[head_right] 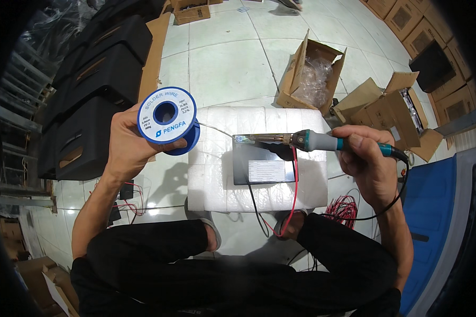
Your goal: The person sits on the floor and solders red and black wires to the terminals of small black electronic boxes. They use a soldering iron and solder wire to attach the wires, then place the finished units aside.
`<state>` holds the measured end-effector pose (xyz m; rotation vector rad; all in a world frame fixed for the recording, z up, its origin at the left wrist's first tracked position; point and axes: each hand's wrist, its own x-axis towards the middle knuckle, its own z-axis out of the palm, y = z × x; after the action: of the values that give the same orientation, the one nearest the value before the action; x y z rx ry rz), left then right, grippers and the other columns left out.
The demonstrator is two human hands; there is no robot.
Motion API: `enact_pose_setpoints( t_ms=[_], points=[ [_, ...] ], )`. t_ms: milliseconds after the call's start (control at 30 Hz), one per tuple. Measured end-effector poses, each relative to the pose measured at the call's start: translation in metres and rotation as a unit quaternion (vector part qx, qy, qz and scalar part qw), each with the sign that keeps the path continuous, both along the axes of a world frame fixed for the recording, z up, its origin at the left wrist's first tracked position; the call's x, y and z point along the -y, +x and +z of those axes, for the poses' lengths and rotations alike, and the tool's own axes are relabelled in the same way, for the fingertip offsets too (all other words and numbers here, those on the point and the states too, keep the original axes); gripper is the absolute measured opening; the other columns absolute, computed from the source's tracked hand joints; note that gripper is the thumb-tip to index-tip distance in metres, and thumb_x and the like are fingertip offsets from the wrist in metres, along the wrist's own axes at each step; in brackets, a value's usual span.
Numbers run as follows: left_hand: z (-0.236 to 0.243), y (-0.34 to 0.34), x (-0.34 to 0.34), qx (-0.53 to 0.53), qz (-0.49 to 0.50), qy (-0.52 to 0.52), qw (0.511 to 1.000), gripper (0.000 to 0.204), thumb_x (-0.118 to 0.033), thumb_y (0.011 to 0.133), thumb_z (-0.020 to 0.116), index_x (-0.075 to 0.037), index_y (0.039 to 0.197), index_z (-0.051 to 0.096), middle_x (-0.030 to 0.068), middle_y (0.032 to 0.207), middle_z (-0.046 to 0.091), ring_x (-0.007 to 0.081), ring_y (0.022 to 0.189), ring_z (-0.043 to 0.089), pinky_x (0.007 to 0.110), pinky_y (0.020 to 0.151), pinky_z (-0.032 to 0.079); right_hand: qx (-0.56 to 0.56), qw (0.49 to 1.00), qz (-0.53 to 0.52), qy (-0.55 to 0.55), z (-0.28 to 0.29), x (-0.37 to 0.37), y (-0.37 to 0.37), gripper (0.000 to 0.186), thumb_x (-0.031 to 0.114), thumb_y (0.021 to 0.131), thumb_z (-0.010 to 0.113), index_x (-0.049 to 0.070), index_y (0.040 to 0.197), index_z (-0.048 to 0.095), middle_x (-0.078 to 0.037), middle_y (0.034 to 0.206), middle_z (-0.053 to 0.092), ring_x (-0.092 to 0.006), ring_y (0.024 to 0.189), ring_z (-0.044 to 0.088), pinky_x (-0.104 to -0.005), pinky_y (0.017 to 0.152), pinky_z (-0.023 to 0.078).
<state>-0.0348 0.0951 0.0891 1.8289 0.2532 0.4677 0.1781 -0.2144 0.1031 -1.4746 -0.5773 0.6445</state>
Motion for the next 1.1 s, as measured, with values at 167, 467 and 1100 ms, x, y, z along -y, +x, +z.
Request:
enact_pose_setpoints(
  t_ms=[167, 467, 1100],
  points=[
    [-0.001, -0.002, 0.0, -0.004, 0.0, 0.021, 1.0, 0.038, 0.006, 0.065, 0.081, -0.001, 0.102, 0.076, 0.0084, 0.111, 0.07, 0.0177, 0.106, 0.064, 0.032, 0.099, 0.048, -0.006, 1.0, 0.012, -0.001, 0.001, -0.002, -0.001, 0.034, 0.022, 0.09, 0.061, -0.008, 0.103, 0.07, -0.004, 0.065, 0.054, -0.008, 0.056, 0.044, -0.0234, 0.048, 0.032],
    [0.0, -0.007, -0.002, 0.012, -0.005, 0.064, 0.998, 0.036, 0.004, 0.066, 0.082, 0.001, 0.102, 0.075, 0.009, 0.11, 0.07, 0.0168, 0.102, 0.065, 0.03, 0.094, 0.049, -0.008, 1.0, 0.022, -0.009, 0.002, -0.008, -0.004, 0.033, 0.021, 0.089, 0.06, -0.009, 0.102, 0.07, -0.004, 0.065, 0.055, -0.0081, 0.056, 0.044, -0.0245, 0.049, 0.033],
    [-0.009, -0.005, -0.004, 0.037, -0.026, 0.035, 0.998, 0.035, -0.001, 0.066, 0.083, -0.001, 0.101, 0.075, 0.0098, 0.109, 0.071, 0.017, 0.101, 0.065, 0.03, 0.092, 0.05, 0.0, 1.0, -0.012, -0.018, -0.002, -0.004, -0.003, 0.033, 0.021, 0.09, 0.061, -0.008, 0.102, 0.07, -0.002, 0.065, 0.053, -0.0078, 0.057, 0.043, -0.024, 0.05, 0.033]
  ],
)
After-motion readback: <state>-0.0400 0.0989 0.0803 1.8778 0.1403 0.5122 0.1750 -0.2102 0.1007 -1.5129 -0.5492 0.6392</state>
